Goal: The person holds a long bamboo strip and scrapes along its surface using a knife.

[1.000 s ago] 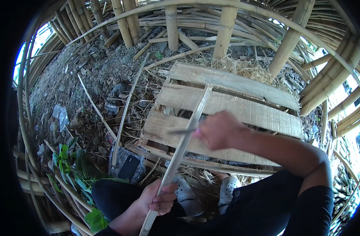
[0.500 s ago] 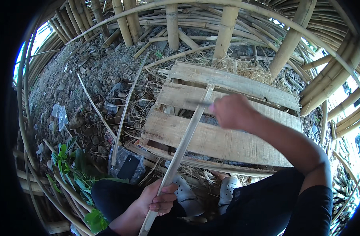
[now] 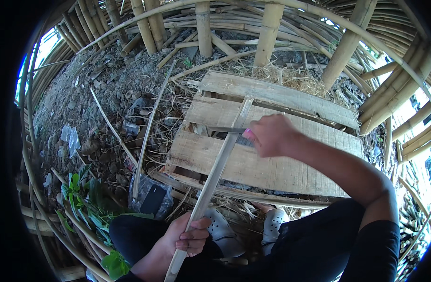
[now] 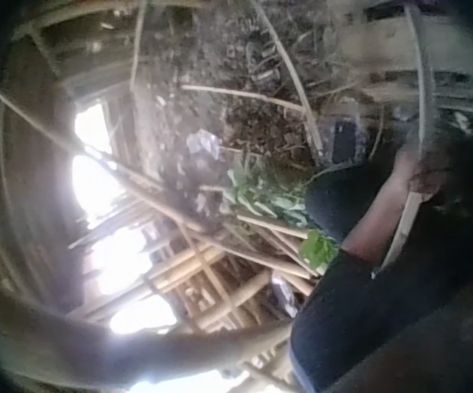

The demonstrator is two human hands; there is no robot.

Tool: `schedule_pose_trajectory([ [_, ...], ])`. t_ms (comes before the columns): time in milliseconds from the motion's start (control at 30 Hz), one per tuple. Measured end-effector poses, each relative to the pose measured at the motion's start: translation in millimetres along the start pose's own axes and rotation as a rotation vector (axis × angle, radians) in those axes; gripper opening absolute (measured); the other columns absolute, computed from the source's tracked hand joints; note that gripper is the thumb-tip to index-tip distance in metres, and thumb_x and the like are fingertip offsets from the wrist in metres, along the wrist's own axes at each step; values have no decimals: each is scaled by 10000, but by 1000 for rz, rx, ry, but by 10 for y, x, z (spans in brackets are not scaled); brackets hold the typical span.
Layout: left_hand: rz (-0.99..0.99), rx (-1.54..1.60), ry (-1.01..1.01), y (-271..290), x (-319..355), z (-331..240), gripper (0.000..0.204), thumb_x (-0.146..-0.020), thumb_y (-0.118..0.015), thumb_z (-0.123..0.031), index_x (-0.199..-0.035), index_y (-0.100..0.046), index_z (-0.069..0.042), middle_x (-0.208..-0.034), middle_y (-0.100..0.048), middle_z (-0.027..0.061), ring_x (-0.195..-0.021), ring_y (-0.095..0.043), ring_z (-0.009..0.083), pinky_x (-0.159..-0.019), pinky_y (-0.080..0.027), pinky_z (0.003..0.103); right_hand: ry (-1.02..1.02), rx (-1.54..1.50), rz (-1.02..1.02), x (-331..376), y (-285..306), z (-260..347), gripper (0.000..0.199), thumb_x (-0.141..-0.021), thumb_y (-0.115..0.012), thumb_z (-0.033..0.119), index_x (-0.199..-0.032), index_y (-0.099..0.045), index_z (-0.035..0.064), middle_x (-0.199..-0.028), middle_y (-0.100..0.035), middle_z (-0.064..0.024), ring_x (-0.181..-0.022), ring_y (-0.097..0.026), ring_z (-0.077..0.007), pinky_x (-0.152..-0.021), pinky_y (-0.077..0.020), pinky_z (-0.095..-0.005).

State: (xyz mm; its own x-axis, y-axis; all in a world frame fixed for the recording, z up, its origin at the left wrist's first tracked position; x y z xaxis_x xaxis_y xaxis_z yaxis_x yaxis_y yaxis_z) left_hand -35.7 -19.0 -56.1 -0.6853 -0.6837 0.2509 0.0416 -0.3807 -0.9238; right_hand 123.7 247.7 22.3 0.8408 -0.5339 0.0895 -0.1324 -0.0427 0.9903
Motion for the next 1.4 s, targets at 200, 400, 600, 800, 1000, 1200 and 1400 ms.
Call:
schedule_pose_trajectory([
  [200,8,-127,9,36,32,33,366,-1027,-307,-307,-705,-381,-149,-458,-333,-47,-302,-322,55,-266,-282,187,167,-117,209,33,-8,162,313,-940,-486,317,-781,-591,69,-636,-615,-127,-653,-636,-332,-633,-504,-469],
  [400,-67,-156,-38,53,77,101,362,-1028,-304,-309,-715,-388,-147,-471,-325,-48,-306,-305,59,-263,-255,203,264,-37,204,119,88,367,365,-955,-441,360,-856,-640,71,-694,-639,-142,-682,-646,-328,-673,-524,-462],
  [600,-106,-175,9,-31,57,66,375,-1028,-296,-344,-716,-385,-156,-467,-305,-56,-300,-287,50,-280,-269,195,-3,-11,130,44,-28,72,344,-945,-452,353,-849,-635,78,-686,-633,-136,-692,-644,-333,-666,-518,-467],
  [800,-217,-219,-26,-139,65,114,364,-1012,-310,-244,-670,-377,-137,-437,-330,-36,-287,-304,61,-270,-243,199,-46,-30,4,78,-76,-289,345,-949,-453,343,-855,-652,77,-718,-643,-152,-713,-650,-319,-671,-521,-462],
  [1000,-160,-265,-11,-52,94,114,365,-1025,-319,-319,-704,-369,-155,-460,-300,-58,-305,-293,44,-270,-249,193,166,-74,113,157,-92,1,355,-950,-462,358,-804,-624,78,-713,-636,-128,-721,-647,-315,-697,-507,-472],
  [1200,-98,-96,-11,-51,90,121,353,-1003,-310,-232,-679,-389,-116,-441,-352,-17,-287,-327,77,-267,-296,197,220,-80,11,151,-40,166,309,-933,-497,306,-740,-595,85,-567,-564,-141,-578,-598,-341,-566,-486,-475],
  [1400,-77,-5,2,-34,45,76,352,-1000,-306,-234,-681,-390,-112,-449,-363,-8,-287,-333,83,-266,-294,195,67,3,-48,76,-65,-24,319,-933,-483,348,-780,-616,101,-571,-578,-116,-575,-617,-324,-610,-500,-455],
])
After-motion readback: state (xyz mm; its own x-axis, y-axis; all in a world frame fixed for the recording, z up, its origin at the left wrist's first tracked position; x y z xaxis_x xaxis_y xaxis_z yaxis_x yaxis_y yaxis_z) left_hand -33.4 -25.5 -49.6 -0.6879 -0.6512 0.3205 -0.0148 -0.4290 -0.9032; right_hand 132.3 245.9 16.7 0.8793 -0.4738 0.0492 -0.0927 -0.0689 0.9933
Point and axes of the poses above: each hand's wrist, its own x-axis away from the middle knuckle, its own y-axis out of the back of the hand, z = x × y, the point moved 1 cm from there along -x, towards the middle knuckle
